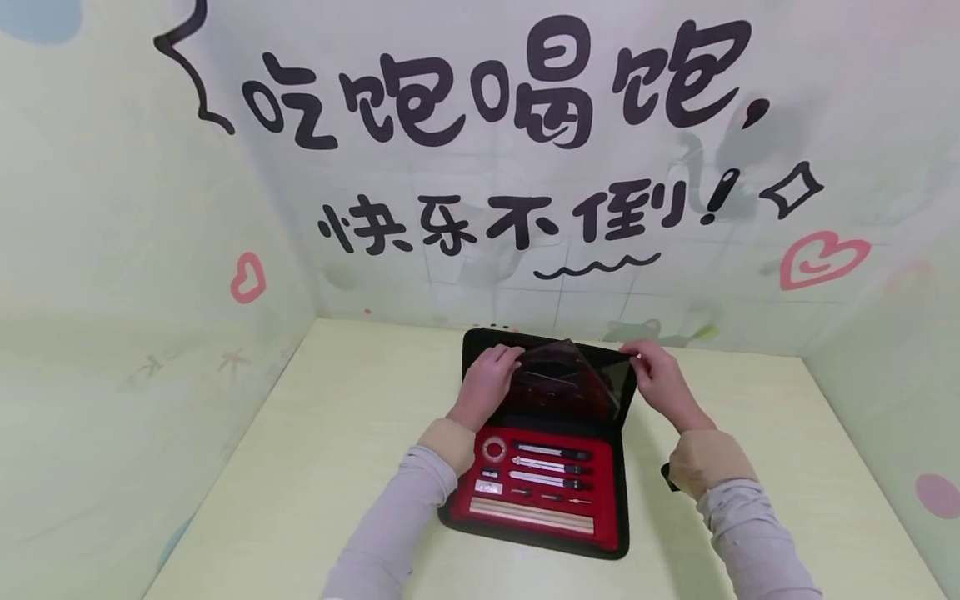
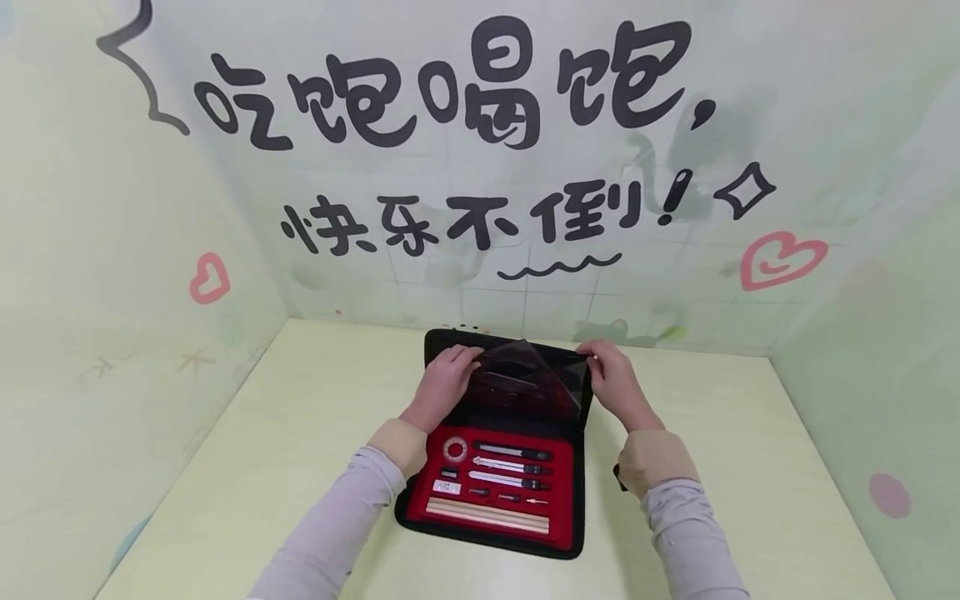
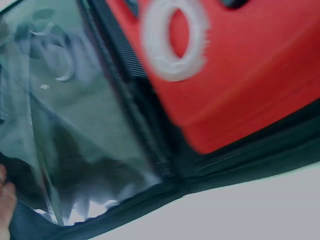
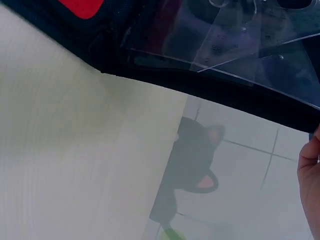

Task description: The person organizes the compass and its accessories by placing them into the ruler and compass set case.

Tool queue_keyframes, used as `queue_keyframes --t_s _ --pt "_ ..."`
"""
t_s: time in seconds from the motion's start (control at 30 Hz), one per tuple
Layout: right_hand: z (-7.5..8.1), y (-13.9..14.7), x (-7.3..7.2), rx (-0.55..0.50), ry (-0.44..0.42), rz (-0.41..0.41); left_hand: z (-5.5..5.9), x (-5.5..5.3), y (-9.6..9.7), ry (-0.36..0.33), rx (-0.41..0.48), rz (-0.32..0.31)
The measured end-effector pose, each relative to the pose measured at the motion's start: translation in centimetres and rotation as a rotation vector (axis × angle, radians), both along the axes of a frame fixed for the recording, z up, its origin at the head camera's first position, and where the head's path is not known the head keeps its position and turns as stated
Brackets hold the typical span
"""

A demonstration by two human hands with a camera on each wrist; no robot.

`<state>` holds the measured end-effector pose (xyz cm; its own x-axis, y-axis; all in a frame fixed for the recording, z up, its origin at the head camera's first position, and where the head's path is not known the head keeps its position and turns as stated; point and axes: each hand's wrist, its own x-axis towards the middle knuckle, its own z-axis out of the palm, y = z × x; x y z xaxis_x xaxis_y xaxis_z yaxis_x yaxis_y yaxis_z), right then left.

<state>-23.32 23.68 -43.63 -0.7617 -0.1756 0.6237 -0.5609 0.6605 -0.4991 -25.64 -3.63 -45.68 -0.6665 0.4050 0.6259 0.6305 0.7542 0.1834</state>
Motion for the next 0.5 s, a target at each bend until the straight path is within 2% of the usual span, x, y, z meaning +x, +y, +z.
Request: queue_keyframes --t_s 0.2,0.27,0.33,0.43,0.5 --pt "-0.4 -0.1 0.0 0.005 -0.017 -0.034 -0.6 -0.5 -0.7 -0.092 -0.017 -0.086" --pt "-0.3 -0.1 -0.1 0.009 -0.007 -0.033 -0.7 -0.6 -1.0 -0.115 -0.027 -0.096" --pt "-0.2 -0.1 0.0 0.012 0.0 -0.025 -0.9 -0.7 -1.3 -0.121 -0.035 -0.082" --pt "-0.1 -0.1 0.0 0.02 0.001 -0.016 -1.4 -0.8 -1.6 -0.085 -0.043 -0.012" --pt "-0.2 0.0 0.1 0.017 -0.003 -0.021 -1.6 -0.9 -1.7 -0.055 -0.017 -0.007"
